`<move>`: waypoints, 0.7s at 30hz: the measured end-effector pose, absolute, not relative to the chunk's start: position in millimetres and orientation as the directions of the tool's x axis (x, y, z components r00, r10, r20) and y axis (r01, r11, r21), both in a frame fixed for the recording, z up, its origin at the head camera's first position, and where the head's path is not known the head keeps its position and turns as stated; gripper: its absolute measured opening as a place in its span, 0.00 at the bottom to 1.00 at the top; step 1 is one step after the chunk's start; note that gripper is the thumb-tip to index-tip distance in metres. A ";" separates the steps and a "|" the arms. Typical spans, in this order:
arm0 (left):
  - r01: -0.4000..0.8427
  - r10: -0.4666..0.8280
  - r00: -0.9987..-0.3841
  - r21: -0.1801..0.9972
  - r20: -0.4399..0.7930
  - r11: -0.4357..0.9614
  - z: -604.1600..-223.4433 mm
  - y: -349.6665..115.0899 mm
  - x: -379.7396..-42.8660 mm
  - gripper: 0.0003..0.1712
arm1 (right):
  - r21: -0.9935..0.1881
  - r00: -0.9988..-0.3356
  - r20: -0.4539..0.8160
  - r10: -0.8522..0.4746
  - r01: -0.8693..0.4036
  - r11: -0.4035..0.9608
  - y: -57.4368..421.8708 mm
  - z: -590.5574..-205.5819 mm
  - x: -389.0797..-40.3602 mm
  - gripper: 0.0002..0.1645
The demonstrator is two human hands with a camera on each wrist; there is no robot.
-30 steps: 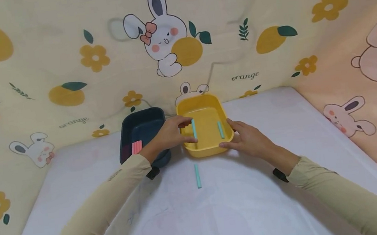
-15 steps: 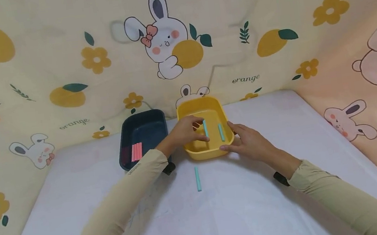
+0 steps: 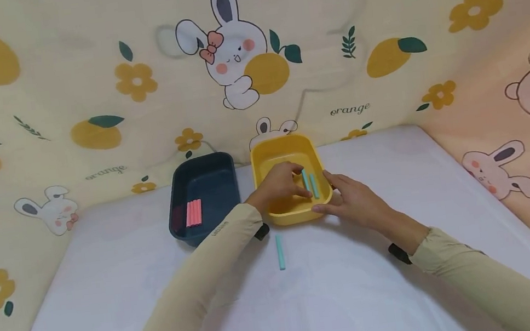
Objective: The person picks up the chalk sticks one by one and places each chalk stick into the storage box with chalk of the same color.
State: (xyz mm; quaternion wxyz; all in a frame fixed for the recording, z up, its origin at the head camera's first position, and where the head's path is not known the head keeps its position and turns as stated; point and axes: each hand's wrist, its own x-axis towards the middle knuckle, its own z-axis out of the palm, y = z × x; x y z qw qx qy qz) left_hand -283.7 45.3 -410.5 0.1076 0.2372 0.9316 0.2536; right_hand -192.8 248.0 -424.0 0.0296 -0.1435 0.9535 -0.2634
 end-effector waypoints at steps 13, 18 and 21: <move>0.434 0.483 -0.872 0.335 -0.077 0.836 -422.9 54.5 -283.0 0.38 | -0.500 -0.958 0.000 -0.286 -0.248 0.830 246.3 -420.1 -190.5 0.62; 0.435 0.478 -0.873 0.292 -0.096 0.852 -422.8 56.7 -284.3 0.41 | -0.497 -0.960 -0.010 -0.278 -0.237 0.835 246.2 -419.0 -191.8 0.61; 0.431 0.477 -0.872 0.283 -0.114 0.857 -423.4 57.1 -284.7 0.42 | -0.503 -0.962 -0.022 -0.273 -0.225 0.834 245.5 -418.9 -191.5 0.62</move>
